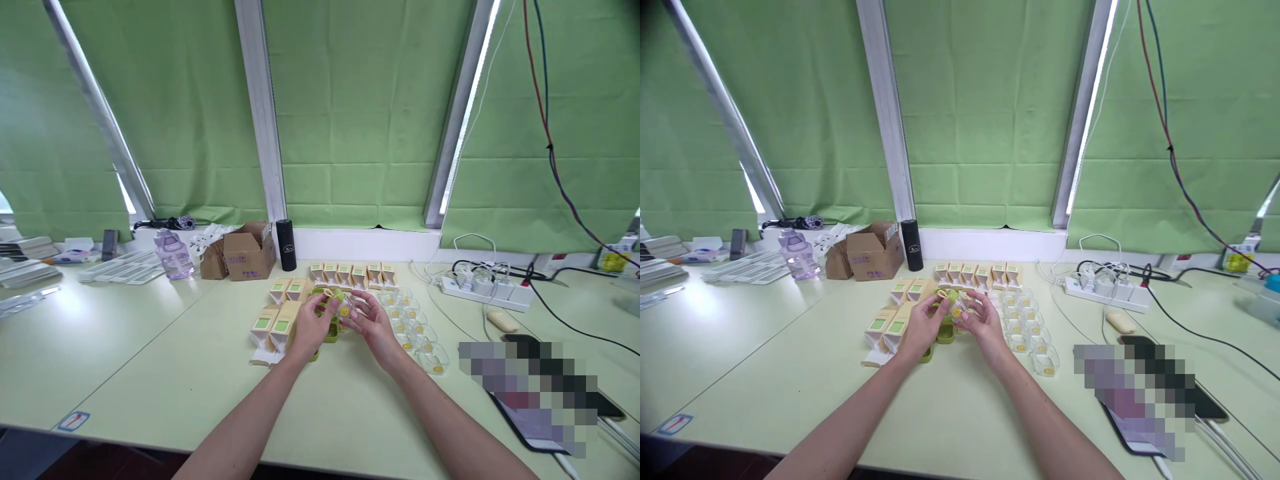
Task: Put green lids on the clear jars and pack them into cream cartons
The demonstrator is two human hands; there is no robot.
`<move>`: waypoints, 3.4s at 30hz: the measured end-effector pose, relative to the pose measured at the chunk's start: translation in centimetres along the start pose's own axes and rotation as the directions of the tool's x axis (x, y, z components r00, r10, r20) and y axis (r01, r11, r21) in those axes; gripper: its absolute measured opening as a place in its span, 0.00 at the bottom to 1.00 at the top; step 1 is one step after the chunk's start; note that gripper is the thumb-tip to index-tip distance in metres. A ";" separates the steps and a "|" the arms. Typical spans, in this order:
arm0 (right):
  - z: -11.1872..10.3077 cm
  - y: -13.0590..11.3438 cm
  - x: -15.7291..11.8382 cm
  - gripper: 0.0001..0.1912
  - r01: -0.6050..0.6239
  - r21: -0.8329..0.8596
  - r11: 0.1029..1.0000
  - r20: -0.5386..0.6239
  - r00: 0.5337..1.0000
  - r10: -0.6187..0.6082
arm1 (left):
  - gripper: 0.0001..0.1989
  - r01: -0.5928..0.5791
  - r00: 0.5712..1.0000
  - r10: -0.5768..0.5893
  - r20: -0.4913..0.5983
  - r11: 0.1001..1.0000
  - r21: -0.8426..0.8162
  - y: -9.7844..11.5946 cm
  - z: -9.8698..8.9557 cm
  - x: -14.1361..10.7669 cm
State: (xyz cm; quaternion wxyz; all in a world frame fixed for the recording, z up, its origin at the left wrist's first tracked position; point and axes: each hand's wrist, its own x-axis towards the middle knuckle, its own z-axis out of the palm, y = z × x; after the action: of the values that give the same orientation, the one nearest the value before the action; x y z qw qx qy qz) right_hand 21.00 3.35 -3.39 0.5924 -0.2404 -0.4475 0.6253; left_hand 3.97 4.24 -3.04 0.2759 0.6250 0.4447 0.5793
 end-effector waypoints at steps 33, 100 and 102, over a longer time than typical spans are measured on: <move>-0.8 0.4 0.6 0.32 0.134 -0.292 0.947 0.152 0.984 -0.093 | 0.19 -0.204 0.979 0.203 0.030 0.948 0.246 0.8 -0.6 -0.1; -1.7 1.7 1.3 0.16 -0.038 0.315 0.948 0.008 0.999 0.037 | 0.15 -0.210 0.973 0.202 0.112 0.976 0.065 1.5 -0.1 -1.3; -1.6 1.5 1.3 0.17 -0.044 0.338 0.940 -0.019 0.998 0.054 | 0.15 -0.206 0.975 0.198 0.104 0.976 0.072 1.4 -0.1 -1.2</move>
State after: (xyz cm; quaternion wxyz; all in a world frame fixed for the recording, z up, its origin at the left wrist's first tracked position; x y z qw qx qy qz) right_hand 21.30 5.17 -5.08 0.6152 -0.1552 -0.3194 0.7039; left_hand 4.26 2.55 -2.41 0.2107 0.7051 0.3882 0.5546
